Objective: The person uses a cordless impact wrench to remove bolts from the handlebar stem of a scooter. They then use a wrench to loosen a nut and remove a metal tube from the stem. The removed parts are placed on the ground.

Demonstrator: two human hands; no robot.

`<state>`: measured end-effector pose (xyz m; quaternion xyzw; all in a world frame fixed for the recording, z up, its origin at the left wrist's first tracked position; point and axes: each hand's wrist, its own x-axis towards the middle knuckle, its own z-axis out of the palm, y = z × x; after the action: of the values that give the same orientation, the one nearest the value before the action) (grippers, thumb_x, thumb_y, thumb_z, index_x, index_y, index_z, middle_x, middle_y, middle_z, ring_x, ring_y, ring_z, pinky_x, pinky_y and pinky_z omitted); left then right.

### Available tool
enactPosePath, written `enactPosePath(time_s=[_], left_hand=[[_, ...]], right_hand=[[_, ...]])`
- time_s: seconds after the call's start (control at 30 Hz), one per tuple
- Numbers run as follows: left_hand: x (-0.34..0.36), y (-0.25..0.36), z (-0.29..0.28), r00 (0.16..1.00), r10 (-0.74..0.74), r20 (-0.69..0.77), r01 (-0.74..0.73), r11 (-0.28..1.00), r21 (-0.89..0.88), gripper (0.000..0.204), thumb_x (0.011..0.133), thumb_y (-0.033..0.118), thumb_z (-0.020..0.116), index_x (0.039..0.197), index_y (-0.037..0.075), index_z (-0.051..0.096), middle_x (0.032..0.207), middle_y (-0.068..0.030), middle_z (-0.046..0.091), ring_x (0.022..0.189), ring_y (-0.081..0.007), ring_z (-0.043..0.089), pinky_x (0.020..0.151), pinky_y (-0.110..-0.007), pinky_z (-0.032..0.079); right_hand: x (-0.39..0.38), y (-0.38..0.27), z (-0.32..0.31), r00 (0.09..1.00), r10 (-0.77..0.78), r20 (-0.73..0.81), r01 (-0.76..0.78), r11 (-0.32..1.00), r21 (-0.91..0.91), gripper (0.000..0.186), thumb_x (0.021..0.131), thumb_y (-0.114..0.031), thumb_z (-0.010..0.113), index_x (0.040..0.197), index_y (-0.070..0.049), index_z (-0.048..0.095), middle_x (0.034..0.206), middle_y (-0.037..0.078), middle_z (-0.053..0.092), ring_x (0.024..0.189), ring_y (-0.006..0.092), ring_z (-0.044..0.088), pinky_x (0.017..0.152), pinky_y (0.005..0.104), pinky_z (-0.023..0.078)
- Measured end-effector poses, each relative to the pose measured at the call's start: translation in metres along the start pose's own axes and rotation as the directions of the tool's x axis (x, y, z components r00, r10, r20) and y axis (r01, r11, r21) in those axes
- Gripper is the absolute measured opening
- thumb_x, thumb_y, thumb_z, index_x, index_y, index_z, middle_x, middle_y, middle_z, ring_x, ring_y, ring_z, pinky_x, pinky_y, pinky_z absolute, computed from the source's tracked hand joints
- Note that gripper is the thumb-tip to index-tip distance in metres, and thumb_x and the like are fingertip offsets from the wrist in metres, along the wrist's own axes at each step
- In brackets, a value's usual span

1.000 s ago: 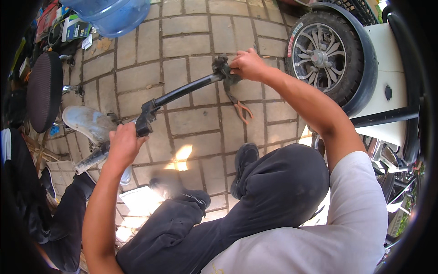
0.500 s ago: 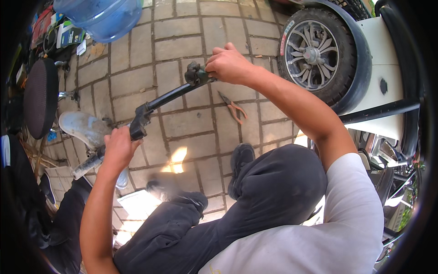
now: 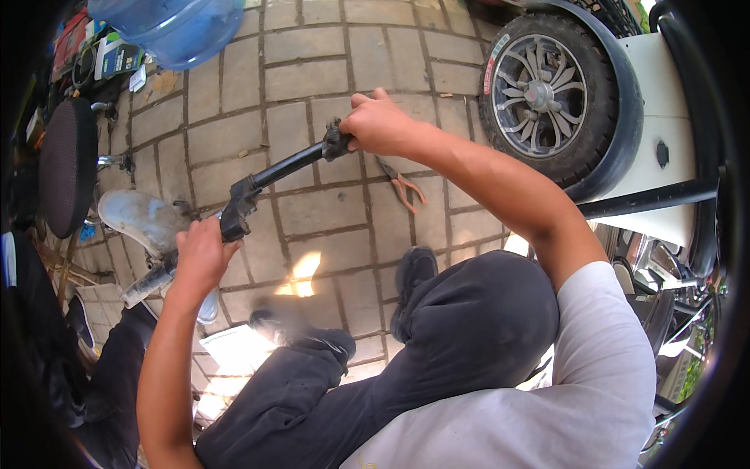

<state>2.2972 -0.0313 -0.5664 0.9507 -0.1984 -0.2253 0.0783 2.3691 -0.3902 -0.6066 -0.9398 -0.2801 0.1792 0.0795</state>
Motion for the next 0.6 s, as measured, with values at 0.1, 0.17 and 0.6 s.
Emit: enactPosePath(time_s=[0.1, 0.17, 0.6], left_hand=[[0.000, 0.002, -0.006, 0.997, -0.040, 0.062, 0.042, 0.998, -0.038, 0.035, 0.076, 0.022, 0.073, 0.098, 0.002, 0.055, 0.092, -0.0163, 0.060, 0.092, -0.0361, 0.053, 0.077, -0.044, 0.035], [0.001, 0.002, -0.004, 0.999, -0.026, 0.034, 0.028, 0.999, -0.042, 0.034, 0.076, 0.022, 0.073, 0.097, 0.002, 0.055, 0.092, -0.0163, 0.060, 0.092, -0.0361, 0.052, 0.076, -0.044, 0.035], [0.000, -0.004, 0.000, 1.000, 0.004, 0.021, -0.003, 1.000, -0.015, 0.036, 0.075, 0.026, 0.074, 0.095, 0.003, 0.054, 0.091, -0.0144, 0.060, 0.088, -0.0346, 0.053, 0.074, -0.045, 0.034]], right_hand=[[-0.001, -0.004, 0.019, 0.985, 0.015, -0.170, -0.018, 1.000, -0.019, 0.012, 0.073, -0.020, 0.071, 0.082, -0.015, 0.065, 0.076, -0.004, 0.064, 0.094, 0.0197, 0.052, 0.077, 0.0396, 0.033], [-0.004, -0.004, 0.029, 0.958, 0.018, -0.285, -0.031, 0.999, -0.039, 0.012, 0.073, -0.020, 0.070, 0.080, -0.015, 0.062, 0.076, -0.005, 0.064, 0.093, 0.0185, 0.052, 0.078, 0.0386, 0.033], [-0.034, 0.021, 0.043, 0.882, 0.113, -0.458, -0.128, 0.992, -0.003, 0.010, 0.072, -0.015, 0.068, 0.077, -0.017, 0.060, 0.080, -0.007, 0.064, 0.087, 0.0165, 0.054, 0.077, 0.0371, 0.033]])
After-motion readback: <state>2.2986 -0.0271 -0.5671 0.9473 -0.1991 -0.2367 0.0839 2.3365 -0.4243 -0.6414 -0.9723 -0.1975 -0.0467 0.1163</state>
